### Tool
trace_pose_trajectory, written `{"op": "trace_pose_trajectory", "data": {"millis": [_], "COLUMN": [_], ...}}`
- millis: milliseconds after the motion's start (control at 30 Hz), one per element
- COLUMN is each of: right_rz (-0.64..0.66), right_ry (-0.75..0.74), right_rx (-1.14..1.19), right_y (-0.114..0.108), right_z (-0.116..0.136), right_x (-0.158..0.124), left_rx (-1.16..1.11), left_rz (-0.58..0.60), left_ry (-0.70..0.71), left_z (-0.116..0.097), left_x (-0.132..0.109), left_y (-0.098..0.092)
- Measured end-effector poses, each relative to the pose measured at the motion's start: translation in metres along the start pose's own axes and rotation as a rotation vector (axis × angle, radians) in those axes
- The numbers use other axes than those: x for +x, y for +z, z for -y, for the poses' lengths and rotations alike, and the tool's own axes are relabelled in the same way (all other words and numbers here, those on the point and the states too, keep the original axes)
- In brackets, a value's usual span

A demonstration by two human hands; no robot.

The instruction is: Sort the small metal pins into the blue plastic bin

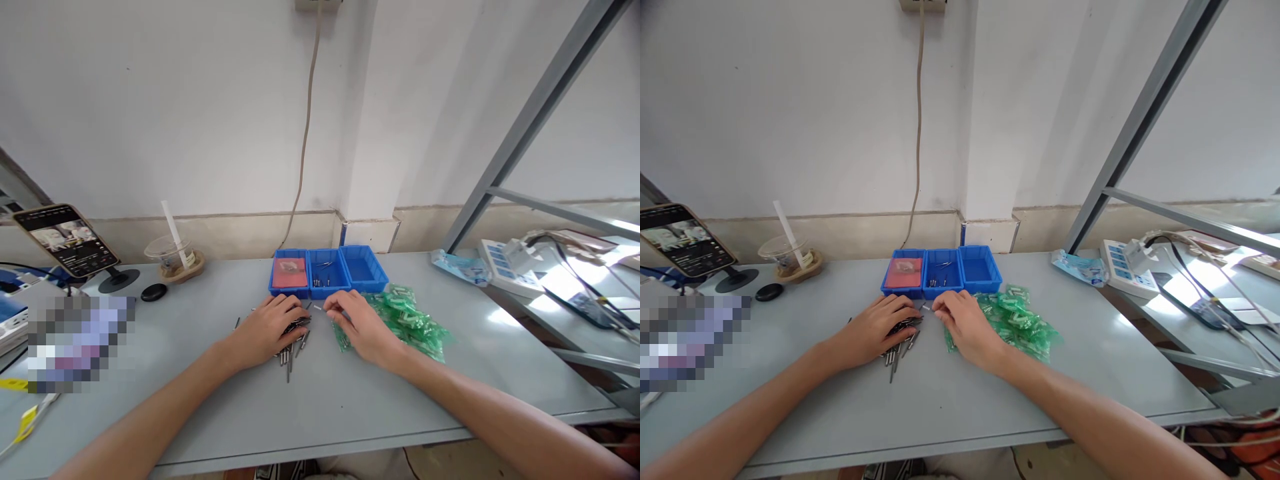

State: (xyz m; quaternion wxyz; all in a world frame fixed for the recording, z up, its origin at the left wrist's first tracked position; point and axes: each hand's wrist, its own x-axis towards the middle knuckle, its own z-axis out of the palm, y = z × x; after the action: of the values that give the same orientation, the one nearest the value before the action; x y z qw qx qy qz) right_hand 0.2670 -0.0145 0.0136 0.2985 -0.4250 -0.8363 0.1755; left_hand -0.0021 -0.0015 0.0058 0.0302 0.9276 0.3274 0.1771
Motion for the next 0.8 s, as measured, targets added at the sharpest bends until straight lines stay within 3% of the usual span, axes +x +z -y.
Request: {"op": "trace_pose_trajectory", "data": {"millis": [200, 533, 667, 800], "right_rz": [-0.131, -0.244, -0.251, -0.193], "right_ry": [0.095, -0.040, -0.050, -0.005], "right_rx": [0.077, -0.108, -0.145, 0.017], "right_y": [-0.007, -0.009, -0.010, -0.010], "right_z": [-0.003, 0.007, 0.007, 0.007], "right_x": [0.007, 0.002, 0.002, 0.002], "left_rx": [-0.006, -0.014, -0.019, -0.021], "left_rz": [0.002, -0.001, -0.014, -0.016], "left_ry": [0.004, -0.001, 0.007, 0.004], "left_z": [0.000, 0.000, 0.000, 0.000], "left_x": [0.000, 0.000, -0.001, -0.001], "left_y": [0.000, 0.000, 0.000, 0.000]}}
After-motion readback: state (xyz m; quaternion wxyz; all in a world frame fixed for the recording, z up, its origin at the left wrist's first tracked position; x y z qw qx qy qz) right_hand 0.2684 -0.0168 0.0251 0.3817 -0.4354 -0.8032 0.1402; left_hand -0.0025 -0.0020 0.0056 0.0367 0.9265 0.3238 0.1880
